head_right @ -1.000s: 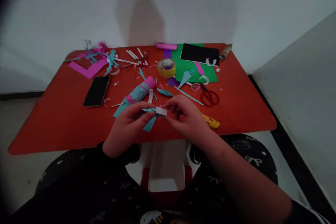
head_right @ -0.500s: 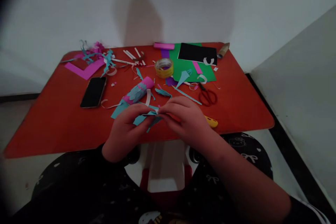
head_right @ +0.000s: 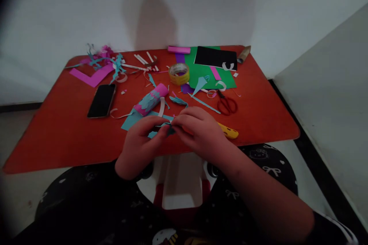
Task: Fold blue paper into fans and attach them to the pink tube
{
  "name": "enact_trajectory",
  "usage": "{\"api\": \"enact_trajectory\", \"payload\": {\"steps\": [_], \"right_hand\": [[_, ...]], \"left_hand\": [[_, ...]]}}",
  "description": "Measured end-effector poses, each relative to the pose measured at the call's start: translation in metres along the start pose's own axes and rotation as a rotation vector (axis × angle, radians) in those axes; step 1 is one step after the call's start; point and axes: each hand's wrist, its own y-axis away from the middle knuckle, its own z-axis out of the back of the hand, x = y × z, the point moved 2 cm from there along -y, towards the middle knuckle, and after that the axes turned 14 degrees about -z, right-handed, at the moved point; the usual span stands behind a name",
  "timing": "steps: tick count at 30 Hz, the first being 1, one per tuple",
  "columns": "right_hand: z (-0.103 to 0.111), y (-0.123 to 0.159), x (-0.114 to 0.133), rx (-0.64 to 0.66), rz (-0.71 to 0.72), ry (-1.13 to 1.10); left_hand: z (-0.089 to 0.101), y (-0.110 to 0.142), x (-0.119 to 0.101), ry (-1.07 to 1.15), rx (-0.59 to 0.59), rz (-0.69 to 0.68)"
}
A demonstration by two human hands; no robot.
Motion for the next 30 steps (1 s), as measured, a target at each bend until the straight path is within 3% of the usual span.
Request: {"api": "enact_trajectory", "payload": {"steps": [12, 18, 23, 30], "right_hand": [[0.001, -0.004, 0.0, 0.121, -0.216, -0.227], [0.001, -0.003, 0.001, 0.125, -0.243, -0.25], [0.002, -0.003, 0.001, 0.107, -0.247, -0.299], [0.003, -0.004, 0.002, 0.083, -0.19, -0.191]], "left_hand": [[0.007, -0.004, -0.011, -0.132, 0.085, -0.125], [0.004, -0.002, -0.009, -0.118, 0.093, -0.12], [0.003, 0.0, -0.005, -0.08, 0.025, -0.049], [0.002, -0.001, -0.005, -0.028, 0.019, -0.04]]}}
